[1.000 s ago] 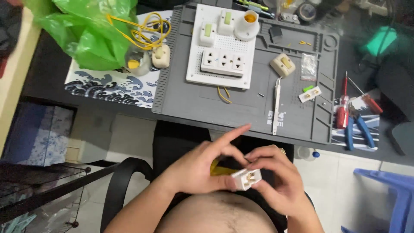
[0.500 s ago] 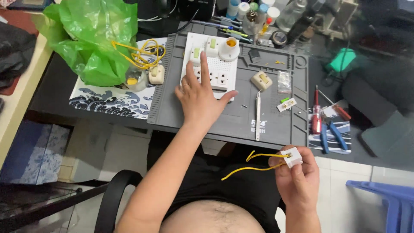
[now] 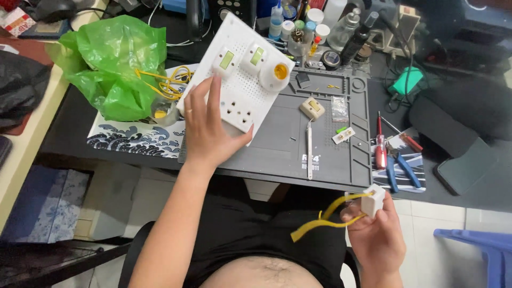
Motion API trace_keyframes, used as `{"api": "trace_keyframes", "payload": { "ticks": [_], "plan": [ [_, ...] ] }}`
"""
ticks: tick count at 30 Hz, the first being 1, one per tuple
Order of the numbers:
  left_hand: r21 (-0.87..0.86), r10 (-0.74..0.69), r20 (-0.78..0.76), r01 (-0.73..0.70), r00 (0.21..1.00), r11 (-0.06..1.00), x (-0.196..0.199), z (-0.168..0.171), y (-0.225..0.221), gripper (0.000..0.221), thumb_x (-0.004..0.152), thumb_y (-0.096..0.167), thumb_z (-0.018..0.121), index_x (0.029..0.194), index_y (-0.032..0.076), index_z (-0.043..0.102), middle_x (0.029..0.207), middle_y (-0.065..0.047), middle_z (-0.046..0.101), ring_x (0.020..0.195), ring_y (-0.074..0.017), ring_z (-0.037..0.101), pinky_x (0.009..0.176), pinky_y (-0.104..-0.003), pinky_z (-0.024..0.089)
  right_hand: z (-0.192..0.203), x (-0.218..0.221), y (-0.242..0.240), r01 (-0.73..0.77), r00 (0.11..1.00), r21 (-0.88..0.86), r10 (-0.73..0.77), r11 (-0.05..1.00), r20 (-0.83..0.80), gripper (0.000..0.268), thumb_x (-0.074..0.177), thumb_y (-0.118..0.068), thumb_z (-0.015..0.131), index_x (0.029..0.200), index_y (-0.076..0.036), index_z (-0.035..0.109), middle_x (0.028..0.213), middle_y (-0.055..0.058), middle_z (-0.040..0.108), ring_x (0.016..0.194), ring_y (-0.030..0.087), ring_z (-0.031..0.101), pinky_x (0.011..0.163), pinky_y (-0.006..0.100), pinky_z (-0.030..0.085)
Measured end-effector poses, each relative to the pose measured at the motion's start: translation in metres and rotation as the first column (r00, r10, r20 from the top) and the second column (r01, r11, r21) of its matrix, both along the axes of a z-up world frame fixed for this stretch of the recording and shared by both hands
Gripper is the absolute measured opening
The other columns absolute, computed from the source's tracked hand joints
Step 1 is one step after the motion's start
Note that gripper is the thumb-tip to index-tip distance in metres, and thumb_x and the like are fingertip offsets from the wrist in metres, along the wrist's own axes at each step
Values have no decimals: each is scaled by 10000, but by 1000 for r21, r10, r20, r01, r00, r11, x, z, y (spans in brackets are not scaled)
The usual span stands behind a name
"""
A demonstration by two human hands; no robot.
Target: Wiring and assembling an electrical switch and socket panel using a screwdriver and wires.
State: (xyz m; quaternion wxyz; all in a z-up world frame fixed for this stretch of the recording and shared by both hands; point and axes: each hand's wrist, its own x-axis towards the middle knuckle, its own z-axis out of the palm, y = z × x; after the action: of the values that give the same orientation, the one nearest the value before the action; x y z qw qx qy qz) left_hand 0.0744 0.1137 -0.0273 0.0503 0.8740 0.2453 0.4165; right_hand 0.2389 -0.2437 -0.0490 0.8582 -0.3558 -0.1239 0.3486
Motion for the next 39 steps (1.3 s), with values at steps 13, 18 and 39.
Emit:
{"api": "trace_keyframes", "payload": {
  "ticks": [13, 18, 39],
  "plan": [
    [56, -360, 65, 356, 931, 933, -84, -18, -73, 1317, 765, 455, 1078, 1686, 201, 171, 1564, -259, 467, 1459, -382, 560, 1287, -655, 403, 2, 2, 13, -207, 973, 81, 197, 975, 121, 353, 1047, -182, 687, 1311, 6, 548, 953, 154, 688, 906, 225, 636, 691, 358, 483],
    [-59, -373, 0, 373, 928, 926, -97, -45, -91, 1162, 821, 434, 1016, 1658, 217, 239, 1575, -235, 468, 1458, -371, 585, 1277, -637, 419, 9, -5, 5, -126, 941, -177, 175, 976, 291, 570, 972, -258, 827, 1397, 2, 549, 989, 274, 685, 580, 362, 664, 472, 357, 599],
    [-56, -368, -109, 364, 923, 930, -98, -74, -98, 1099, 746, 486, 1132, 1540, 258, 408, 1578, -236, 474, 1421, -410, 555, 1259, -639, 439, 40, -34, 24, -101, 766, -436, 350, 894, 540, 272, 992, -303, 657, 1025, -34, 639, 918, 191, 667, 656, 198, 684, 420, 192, 530]
  ]
}}
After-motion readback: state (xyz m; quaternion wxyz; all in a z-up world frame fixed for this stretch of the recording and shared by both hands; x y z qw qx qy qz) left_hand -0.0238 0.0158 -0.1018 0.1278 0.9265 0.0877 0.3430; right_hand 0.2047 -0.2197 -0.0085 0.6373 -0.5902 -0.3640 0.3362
